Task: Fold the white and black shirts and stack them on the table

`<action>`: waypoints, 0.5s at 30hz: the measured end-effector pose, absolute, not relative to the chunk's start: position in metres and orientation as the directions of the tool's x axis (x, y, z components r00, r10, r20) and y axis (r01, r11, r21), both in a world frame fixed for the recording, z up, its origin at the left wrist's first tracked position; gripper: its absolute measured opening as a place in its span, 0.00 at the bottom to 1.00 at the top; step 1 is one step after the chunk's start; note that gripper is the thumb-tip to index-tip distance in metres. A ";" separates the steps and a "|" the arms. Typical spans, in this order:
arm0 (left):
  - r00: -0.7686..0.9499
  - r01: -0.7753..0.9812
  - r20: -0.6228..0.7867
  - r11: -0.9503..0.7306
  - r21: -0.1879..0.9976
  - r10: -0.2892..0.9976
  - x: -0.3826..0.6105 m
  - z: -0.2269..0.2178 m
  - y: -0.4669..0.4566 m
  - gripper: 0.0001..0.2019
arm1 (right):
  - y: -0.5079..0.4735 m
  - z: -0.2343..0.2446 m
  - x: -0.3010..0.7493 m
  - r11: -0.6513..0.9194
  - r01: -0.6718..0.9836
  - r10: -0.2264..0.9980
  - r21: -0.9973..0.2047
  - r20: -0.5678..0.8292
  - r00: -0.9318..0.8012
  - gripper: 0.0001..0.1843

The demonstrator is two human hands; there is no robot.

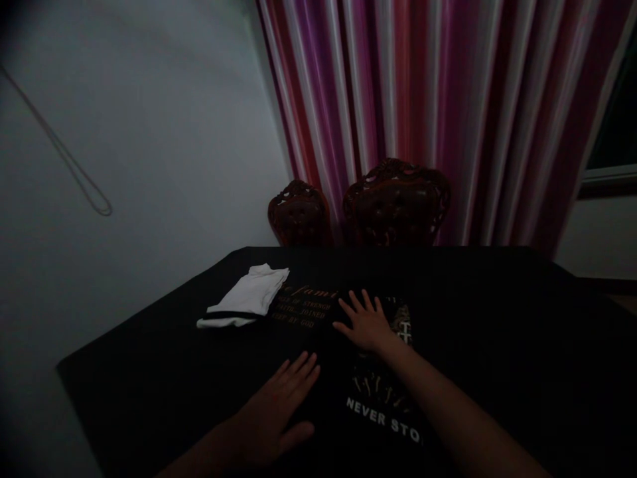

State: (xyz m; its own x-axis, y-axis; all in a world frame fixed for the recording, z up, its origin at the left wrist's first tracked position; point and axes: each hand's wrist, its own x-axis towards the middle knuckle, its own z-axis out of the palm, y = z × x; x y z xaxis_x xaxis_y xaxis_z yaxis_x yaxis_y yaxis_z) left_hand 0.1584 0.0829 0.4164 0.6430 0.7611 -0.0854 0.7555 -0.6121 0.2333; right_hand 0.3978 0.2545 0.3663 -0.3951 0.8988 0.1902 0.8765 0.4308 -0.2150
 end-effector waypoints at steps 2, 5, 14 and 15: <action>0.624 0.767 -0.056 -0.598 0.230 0.779 0.157 0.410 0.080 0.34 | 0.251 0.357 0.397 0.410 0.899 0.909 -0.152 0.146 -0.390 0.41; 0.615 0.775 -0.029 -0.596 0.211 0.788 0.158 0.404 0.081 0.34 | 0.251 0.361 0.398 0.395 0.913 0.917 -0.107 0.110 -0.384 0.40; 0.724 0.685 0.019 -0.721 0.101 0.690 0.128 0.426 0.028 0.27 | 0.129 0.421 0.397 0.609 0.793 0.770 0.008 0.235 -0.593 0.35; 0.742 0.665 0.022 -0.739 0.103 0.670 0.119 0.425 0.014 0.28 | 0.096 0.421 0.403 0.679 0.734 0.717 -0.022 0.234 -0.656 0.34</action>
State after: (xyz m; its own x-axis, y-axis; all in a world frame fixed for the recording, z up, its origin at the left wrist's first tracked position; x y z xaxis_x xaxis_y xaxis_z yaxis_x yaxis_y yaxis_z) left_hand 0.1190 0.0137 0.4248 0.7418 0.6703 0.0218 0.6652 -0.7395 0.1034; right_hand 0.4028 0.0958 0.4214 -0.6564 0.7172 0.2340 0.7340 0.6788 -0.0217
